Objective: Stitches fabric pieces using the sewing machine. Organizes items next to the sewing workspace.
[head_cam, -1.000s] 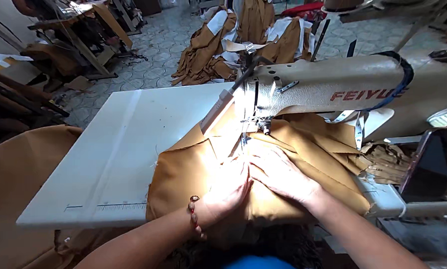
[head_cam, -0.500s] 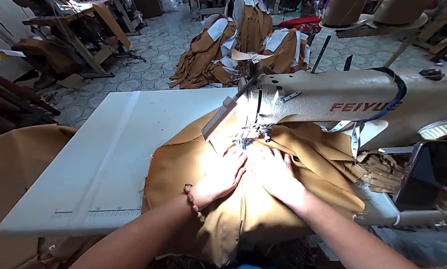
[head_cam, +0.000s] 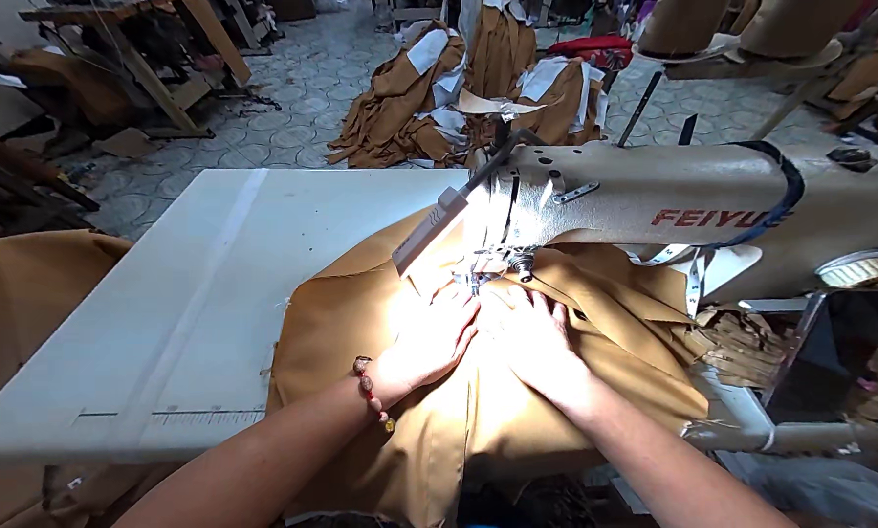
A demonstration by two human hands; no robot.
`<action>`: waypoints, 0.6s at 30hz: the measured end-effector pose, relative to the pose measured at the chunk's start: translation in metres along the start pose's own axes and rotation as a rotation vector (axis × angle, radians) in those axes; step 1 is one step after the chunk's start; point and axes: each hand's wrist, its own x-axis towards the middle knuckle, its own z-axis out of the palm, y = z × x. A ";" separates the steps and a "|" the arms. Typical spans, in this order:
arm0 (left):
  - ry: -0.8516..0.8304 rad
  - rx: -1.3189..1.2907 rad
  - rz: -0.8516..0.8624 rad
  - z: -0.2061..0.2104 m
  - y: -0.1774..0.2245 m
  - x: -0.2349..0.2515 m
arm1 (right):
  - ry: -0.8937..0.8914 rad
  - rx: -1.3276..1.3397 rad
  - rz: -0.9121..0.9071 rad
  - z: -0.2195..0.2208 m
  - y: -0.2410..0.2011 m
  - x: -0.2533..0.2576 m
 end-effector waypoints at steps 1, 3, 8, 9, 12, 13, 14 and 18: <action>-0.024 0.003 -0.008 -0.002 0.000 0.001 | 0.008 0.006 0.002 0.001 0.000 0.000; -0.055 0.011 -0.018 -0.004 0.001 0.002 | 0.019 0.015 0.010 0.001 -0.001 -0.001; 0.004 0.013 0.012 -0.002 0.001 0.003 | 0.034 0.045 -0.014 0.001 0.003 -0.004; -0.008 0.018 0.008 -0.005 0.001 0.004 | 0.053 0.070 -0.050 0.004 0.007 -0.005; 0.005 0.037 0.018 -0.010 -0.002 0.002 | 0.353 0.209 -0.216 0.022 0.025 -0.015; 0.035 0.040 0.034 -0.010 -0.002 -0.001 | 0.497 0.277 -0.259 0.028 0.031 -0.023; 0.044 0.023 0.046 -0.010 -0.002 -0.005 | 0.660 0.335 -0.288 0.032 0.039 -0.031; 0.112 -0.100 0.061 -0.016 0.004 -0.036 | 1.298 0.319 -0.070 0.035 0.089 -0.075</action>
